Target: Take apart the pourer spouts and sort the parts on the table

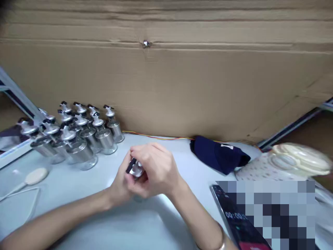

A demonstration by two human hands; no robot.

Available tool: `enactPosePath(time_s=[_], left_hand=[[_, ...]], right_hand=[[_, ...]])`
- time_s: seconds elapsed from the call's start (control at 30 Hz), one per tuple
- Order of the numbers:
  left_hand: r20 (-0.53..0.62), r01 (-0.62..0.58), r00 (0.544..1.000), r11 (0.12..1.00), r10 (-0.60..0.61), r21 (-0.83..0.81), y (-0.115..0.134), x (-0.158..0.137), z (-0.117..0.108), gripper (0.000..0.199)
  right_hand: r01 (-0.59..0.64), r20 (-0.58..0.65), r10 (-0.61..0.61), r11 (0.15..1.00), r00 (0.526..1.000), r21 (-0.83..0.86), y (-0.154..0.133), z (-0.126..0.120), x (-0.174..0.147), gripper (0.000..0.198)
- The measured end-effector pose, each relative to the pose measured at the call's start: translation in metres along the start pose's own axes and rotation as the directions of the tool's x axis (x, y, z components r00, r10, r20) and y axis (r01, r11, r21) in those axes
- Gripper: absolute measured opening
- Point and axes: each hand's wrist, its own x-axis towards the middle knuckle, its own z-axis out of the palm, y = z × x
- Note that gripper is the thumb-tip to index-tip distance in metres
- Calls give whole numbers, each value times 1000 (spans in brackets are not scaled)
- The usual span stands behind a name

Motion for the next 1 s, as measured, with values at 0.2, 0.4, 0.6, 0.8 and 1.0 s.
enactPosePath(time_s=[0.2, 0.4, 0.6, 0.8, 1.0], left_hand=[[89, -102, 992, 991, 95, 86, 3, 3, -10, 23], [61, -132, 990, 978, 124, 158, -2, 2, -8, 22], [71, -186, 982, 947, 173, 263, -6, 5, -10, 29], [66, -218, 976, 931, 208, 293, -17, -1, -11, 36], [64, -193, 981, 915, 182, 355, -14, -3, -13, 28]], right_hand=[[49, 106, -37, 992, 994, -120, 6, -11, 13, 13], [124, 97, -106, 971, 990, -207, 5, -11, 15, 16], [135, 72, -122, 962, 990, -236, 8, -12, 6, 19], [165, 67, -154, 958, 986, -236, 8, -13, 5, 24], [165, 143, -128, 942, 981, -291, 7, -12, 5, 49]])
